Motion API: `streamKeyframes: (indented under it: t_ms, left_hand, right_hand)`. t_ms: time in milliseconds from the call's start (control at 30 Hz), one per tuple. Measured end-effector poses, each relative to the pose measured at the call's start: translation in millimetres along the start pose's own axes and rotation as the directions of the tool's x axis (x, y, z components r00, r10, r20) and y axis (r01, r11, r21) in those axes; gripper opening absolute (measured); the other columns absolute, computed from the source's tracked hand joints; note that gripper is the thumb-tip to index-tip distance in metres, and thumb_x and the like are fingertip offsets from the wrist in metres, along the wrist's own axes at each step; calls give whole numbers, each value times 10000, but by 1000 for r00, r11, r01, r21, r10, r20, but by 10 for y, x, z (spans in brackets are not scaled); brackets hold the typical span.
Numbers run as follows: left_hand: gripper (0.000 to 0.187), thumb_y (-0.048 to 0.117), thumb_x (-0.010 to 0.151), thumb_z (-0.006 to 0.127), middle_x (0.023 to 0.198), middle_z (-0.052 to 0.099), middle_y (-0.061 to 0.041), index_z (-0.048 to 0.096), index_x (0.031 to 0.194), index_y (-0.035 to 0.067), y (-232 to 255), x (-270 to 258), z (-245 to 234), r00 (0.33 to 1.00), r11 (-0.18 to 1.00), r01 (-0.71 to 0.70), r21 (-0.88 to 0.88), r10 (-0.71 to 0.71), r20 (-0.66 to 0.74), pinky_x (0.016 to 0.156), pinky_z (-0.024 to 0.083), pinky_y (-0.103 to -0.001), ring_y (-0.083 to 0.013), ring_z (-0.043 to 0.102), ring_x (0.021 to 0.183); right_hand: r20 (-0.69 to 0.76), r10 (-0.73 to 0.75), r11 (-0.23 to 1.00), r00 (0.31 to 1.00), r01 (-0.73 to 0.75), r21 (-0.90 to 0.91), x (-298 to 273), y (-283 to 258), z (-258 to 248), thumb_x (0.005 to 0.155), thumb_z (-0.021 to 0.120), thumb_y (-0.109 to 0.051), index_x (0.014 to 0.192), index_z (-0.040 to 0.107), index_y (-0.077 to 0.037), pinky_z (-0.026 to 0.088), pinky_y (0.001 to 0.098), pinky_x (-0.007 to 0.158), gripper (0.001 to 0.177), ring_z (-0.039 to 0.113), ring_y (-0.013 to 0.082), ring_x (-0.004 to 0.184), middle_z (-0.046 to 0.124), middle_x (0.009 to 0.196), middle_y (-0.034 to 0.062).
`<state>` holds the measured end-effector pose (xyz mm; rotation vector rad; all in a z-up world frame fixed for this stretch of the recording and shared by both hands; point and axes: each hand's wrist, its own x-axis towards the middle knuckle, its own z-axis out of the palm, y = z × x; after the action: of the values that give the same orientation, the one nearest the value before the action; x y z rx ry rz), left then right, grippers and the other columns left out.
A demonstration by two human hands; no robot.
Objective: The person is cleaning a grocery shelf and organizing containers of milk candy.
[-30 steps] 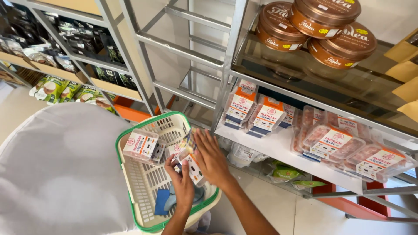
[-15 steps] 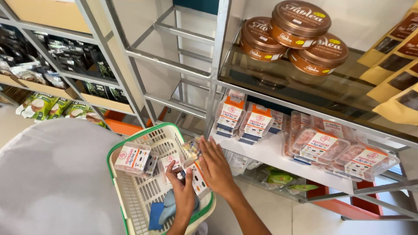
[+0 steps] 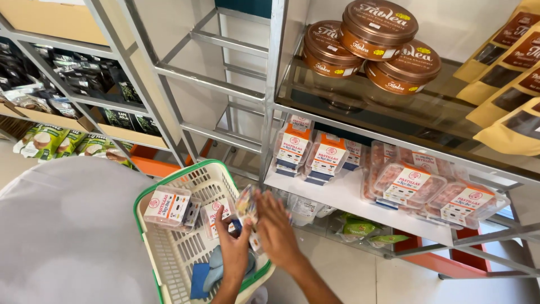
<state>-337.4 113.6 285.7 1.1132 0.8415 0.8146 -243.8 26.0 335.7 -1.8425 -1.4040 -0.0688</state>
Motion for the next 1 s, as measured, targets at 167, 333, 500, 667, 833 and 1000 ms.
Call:
streamKeyframes:
  t_ms: [167,333,500,667,833,1000]
  left_hand:
    - [1037,78,707,827,1161,541,-114,235,1557,115,281,-183,81,972,973,-192,131,170,164,723,569,-351,-223,670,891]
    - [1214,121,624,896,1217,615,-150,150,1581,109,436,-137,67,909,888,-338,310,223,352,798,599,-364,-244,699,998]
    - [1299,116,577,873,1237,667,-136,69,1597,144,505,-92,83,856,840,-355,411,115,504,807,584,-375,-278,732,908]
    - [1249,66,648,841,1247,646,-158,71,1629,129,451,-94,40,808,934,-303,189,147,570,839,575,-347,-250,706,972]
    - [1224,64,691,851,1188,634,-160,86,1639,179,319,29,-105,824,999,33,-33,-8,567,661,538,-310,-190,655,866]
    - [917,238,816,718,1235,653,-177,285,1617,128,167,82,-153,868,944,170,-282,-8,497,817,608,-353,-229,710,1004]
  right_hand:
    - [-34,197,967,980,-188,171,91,370,-278,1052,489,-194,1342,635,-13,424,435,1125,372,543,360,1387,631,1413,177]
    - [212,394,863,894,-439,248,137,223,-543,1051,487,-259,1218,732,-36,555,369,990,372,740,293,1154,764,1235,147]
    - [267,151,956,952,-210,207,38,48,-570,1087,457,-290,1366,598,24,448,406,1103,444,568,339,1352,596,1474,192]
    - [377,51,934,925,-178,311,106,149,-668,1095,442,-333,1472,535,-13,364,428,1194,503,474,330,1457,527,1551,169]
    - [444,-39,898,895,-163,408,136,264,-836,1087,451,-352,1507,509,-35,328,436,1231,529,431,320,1497,518,1572,142]
    - [333,-49,752,942,-184,633,17,429,-764,1138,444,-304,1450,606,-27,337,457,1274,448,428,323,1552,614,1527,137]
